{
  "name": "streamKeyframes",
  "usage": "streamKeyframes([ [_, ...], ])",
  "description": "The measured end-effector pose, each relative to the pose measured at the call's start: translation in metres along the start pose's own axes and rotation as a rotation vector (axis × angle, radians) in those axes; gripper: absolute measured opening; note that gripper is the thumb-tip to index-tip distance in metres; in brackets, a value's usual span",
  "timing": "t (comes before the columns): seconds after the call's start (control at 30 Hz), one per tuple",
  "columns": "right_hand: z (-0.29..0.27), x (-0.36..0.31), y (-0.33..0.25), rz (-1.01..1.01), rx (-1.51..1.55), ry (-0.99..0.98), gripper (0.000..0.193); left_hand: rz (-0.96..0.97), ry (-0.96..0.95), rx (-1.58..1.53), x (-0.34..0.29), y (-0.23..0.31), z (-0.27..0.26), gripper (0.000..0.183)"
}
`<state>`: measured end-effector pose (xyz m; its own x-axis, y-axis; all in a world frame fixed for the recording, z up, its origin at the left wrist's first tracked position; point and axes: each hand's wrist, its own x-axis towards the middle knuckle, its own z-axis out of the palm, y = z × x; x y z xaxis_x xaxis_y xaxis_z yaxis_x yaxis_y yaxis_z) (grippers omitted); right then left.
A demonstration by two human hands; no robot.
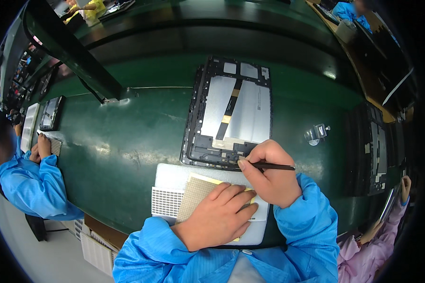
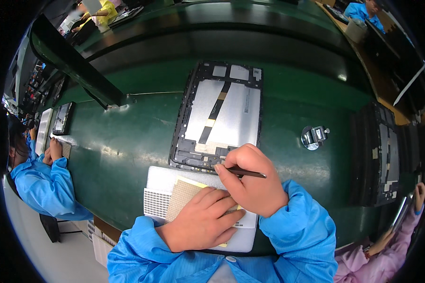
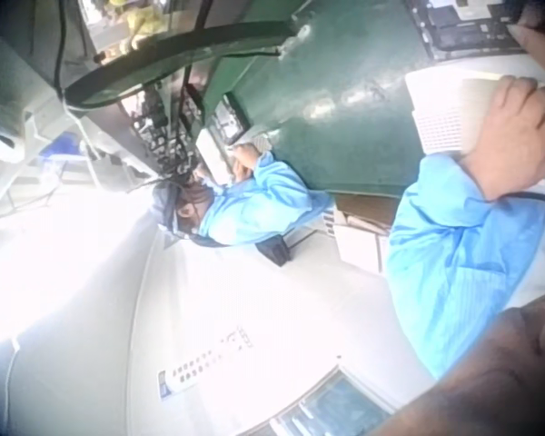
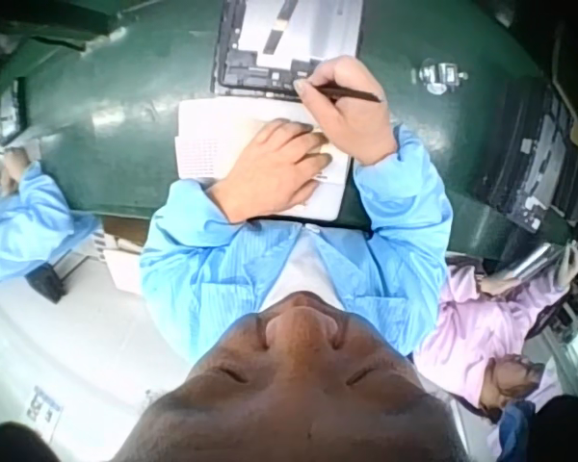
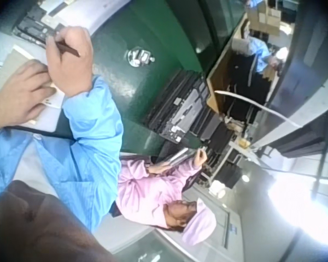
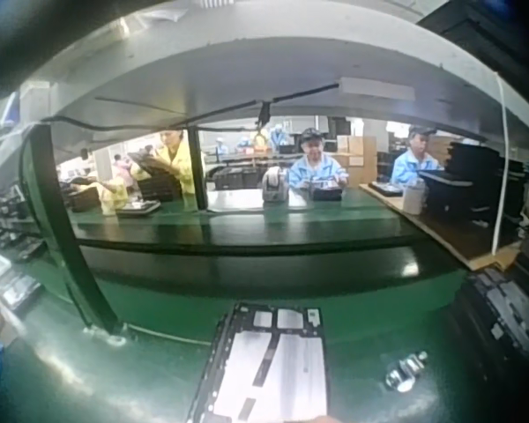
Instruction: The person uses tweezers to pick small adhesive strips from a sheet and apply them to specific locations on a disassembled electronic device chassis. The person repeatedly picks up the device to adjust its position on the workbench while continuing to apply the strips.
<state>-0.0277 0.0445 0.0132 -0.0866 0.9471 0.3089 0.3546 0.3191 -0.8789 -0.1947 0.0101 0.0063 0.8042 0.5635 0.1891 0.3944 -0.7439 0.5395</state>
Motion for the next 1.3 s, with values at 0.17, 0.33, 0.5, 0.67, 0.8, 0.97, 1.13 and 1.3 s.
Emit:
streamKeyframes([
  [0.17, 0.000, 0.000, 0.004, -0.096, -0.014, -0.044, 0.014, 0.030, 0.054, -0.013, 0.000, 0.000, 0.002, 0.037],
  [0.33, -0.005, 0.001, 0.011, 0.127, 0.400, 0.075, 0.017, 0.052, 0.030, -0.056, 0.000, -0.003, 0.000, 0.042],
  [0.5, -0.009, 0.008, 0.025, 0.169, 0.764, 0.324, 0.022, -0.085, 0.234, -0.107, -0.007, -0.008, -0.014, 0.046],
  [0.67, -0.011, 0.013, 0.034, 0.329, 0.804, 0.384, 0.021, -0.516, 0.575, -0.022, 0.003, -0.044, -0.023, 0.054],
  [0.8, -0.011, 0.013, 0.037, 0.380, 0.866, 0.376, 0.020, -0.608, 0.557, 0.010, 0.019, -0.071, -0.028, 0.054],
  [0.97, -0.015, 0.015, 0.042, 0.446, 0.998, 0.381, 0.019, -0.672, 0.643, -0.671, 0.034, -0.066, -0.049, 0.053],
  [1.13, -0.018, 0.015, 0.048, 0.511, 1.178, 0.404, 0.020, -0.701, 0.472, -0.701, 0.045, -0.039, -0.054, 0.050],
  [1.3, -0.023, 0.015, 0.048, 0.512, 1.255, 0.375, 0.020, -0.863, 0.341, -0.953, 0.036, -0.050, -0.067, 0.037],
])
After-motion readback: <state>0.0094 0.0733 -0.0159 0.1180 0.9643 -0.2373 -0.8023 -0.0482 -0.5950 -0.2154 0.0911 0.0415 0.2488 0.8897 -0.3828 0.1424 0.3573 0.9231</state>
